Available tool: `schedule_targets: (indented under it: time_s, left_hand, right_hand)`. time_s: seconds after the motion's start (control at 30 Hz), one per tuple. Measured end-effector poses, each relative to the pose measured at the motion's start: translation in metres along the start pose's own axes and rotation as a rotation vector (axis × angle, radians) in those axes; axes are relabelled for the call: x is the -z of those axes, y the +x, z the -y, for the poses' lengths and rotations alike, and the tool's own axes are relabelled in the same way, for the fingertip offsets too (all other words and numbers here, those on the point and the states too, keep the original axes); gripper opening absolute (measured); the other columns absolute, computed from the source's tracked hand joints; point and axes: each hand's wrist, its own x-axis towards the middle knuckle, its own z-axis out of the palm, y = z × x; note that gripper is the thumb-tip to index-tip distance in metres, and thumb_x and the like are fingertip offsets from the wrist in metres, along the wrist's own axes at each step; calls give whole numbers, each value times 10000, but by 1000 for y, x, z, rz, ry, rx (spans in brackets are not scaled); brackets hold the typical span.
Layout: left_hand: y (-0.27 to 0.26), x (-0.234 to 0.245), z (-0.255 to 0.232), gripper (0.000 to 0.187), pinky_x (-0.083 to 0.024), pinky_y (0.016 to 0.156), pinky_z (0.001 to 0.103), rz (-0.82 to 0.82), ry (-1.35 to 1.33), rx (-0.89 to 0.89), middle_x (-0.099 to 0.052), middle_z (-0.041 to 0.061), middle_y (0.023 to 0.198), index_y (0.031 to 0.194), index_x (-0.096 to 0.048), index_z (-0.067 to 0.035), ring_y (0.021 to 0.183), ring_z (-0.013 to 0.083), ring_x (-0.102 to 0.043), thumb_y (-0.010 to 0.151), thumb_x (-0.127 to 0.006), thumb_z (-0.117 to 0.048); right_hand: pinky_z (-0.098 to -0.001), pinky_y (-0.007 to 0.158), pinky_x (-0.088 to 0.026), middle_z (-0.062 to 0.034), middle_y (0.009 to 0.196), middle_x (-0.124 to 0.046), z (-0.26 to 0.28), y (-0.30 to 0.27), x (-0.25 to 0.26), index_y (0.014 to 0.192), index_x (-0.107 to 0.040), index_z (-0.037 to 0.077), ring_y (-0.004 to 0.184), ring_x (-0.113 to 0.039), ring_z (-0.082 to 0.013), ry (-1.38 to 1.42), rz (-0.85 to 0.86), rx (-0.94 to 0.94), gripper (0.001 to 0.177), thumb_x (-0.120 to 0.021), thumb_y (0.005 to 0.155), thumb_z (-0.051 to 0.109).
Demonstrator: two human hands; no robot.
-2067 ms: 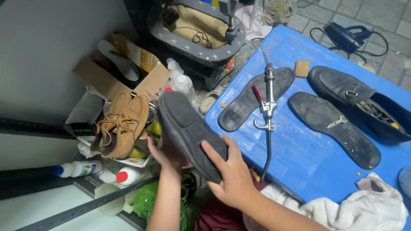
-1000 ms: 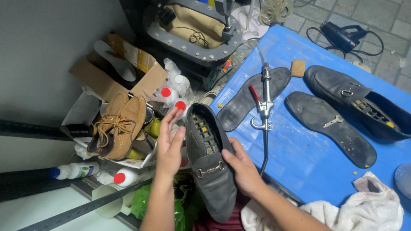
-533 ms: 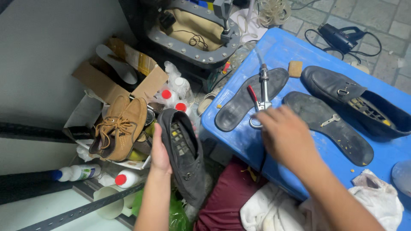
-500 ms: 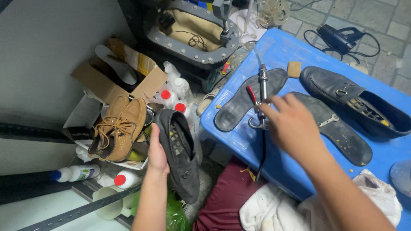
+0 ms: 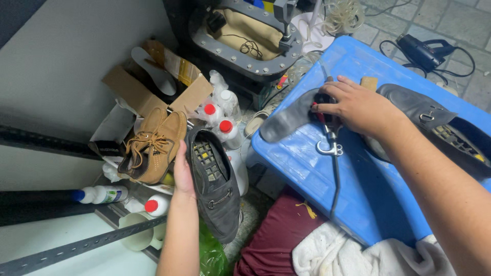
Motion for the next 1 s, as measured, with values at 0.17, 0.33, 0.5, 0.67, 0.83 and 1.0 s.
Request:
schedule_targets:
  time_s: [0.17, 0.33, 0.5, 0.67, 0.83, 1.0]
  left_hand:
    - [-2, 10, -3, 755, -626, 769, 496, 49, 47, -11, -729, 252, 1049, 1282, -629, 28, 896, 378, -746, 1071, -349, -640]
    - [2, 19, -3, 728, -629, 802, 501, 63, 20, -2, -720, 241, 1080, 1297, -612, 34, 926, 373, -745, 1079, -348, -609]
    - [9, 0, 5, 772, -610, 877, 467, 110, 22, 20, -650, 242, 1326, 1373, -556, 67, 1046, 335, -722, 1050, -348, -602]
    - [22, -25, 7, 774, -610, 879, 449, 275, -19, 90, -576, 240, 1448, 1431, -521, 58, 1050, 328, -717, 1044, -353, -592]
    - [56, -37, 16, 679, -613, 888, 429, 270, -64, 183, -649, 210, 1303, 1414, -578, 44, 1034, 290, -725, 1131, -415, -552]
    - [59, -40, 13, 665, -612, 845, 380, 142, 16, 228, -753, 179, 1182, 1325, -649, 32, 972, 250, -745, 1052, -434, -535]
  right_hand:
    - [-479, 1194, -351, -74, 1326, -610, -8, 3, -6, 1297, -643, 304, 1300, -559, -283, -8, 26, 25, 659, -622, 724, -21]
    - [-493, 1243, -319, -78, 1252, -622, 0, 11, -8, 1242, -653, 220, 1282, -570, -282, 104, 72, 13, 554, -697, 715, 58]
    - [-430, 1083, -421, -65, 1346, -599, 0, 12, -3, 1244, -660, 227, 1258, -556, -312, 260, 190, -122, 578, -718, 683, 100]
    - [-463, 1177, -364, -103, 1249, -618, 3, 5, -9, 1244, -665, 231, 1263, -564, -287, 45, 42, 18, 505, -619, 779, 40]
    - [-415, 1134, -412, -68, 1198, -622, 0, 6, -3, 1287, -647, 230, 1225, -576, -293, 90, 36, 41, 592, -610, 751, -16]
    - [-413, 953, -487, -105, 1180, -598, 13, 11, 22, 1371, -572, 165, 1180, -558, -353, 251, -26, -32, 741, -678, 661, -18]
